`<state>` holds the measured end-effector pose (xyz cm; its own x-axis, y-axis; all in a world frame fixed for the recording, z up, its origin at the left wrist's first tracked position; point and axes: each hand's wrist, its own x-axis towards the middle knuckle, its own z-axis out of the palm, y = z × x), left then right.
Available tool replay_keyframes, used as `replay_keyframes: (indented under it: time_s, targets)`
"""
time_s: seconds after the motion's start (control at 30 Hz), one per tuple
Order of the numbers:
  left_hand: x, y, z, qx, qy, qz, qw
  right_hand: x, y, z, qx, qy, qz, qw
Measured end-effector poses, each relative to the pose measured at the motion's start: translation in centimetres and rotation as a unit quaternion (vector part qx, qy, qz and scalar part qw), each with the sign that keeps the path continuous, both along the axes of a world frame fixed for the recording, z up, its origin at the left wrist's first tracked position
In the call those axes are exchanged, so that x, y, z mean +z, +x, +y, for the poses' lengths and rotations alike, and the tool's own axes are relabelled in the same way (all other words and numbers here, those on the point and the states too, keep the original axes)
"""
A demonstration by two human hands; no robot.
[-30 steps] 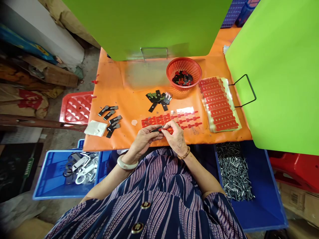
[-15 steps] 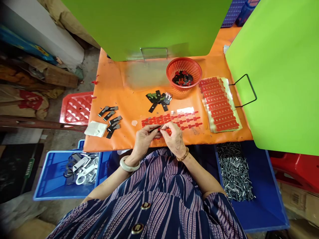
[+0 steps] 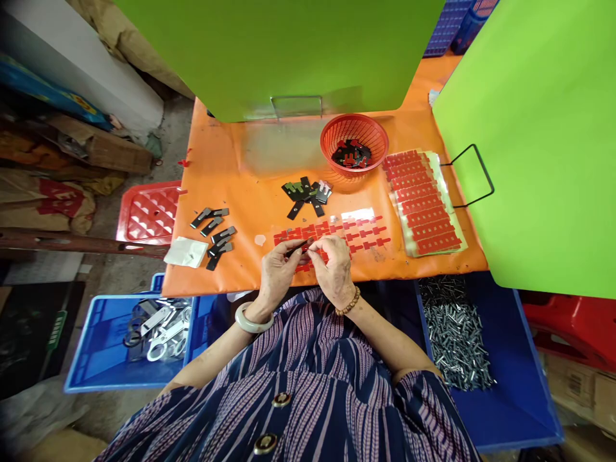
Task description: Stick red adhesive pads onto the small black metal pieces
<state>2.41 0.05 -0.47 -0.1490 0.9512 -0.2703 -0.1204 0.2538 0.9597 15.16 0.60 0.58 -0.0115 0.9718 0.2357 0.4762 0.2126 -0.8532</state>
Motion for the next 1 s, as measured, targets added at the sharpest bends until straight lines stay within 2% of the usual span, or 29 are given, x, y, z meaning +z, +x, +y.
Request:
replay_keyframes:
  time_s: [0.27, 0.43, 1.0]
  targets:
    - [0.0, -0.4, 0.5, -0.009, -0.067, -0.080, 0.995, -0.6, 0.5, 1.2, 0.038, -0.030, 0.016, 0.999]
    - [0.1, -0.5, 0.6, -0.014, -0.083, -0.097, 0.992, -1.5, 0.9, 1.7, 0.053, -0.051, 0.016, 0.997]
    - [-0.4, -0.5, 0.6, -0.014, -0.108, -0.101, 0.989, -2.5, 0.4, 2.1, 0.020, -0.028, -0.044, 0.998]
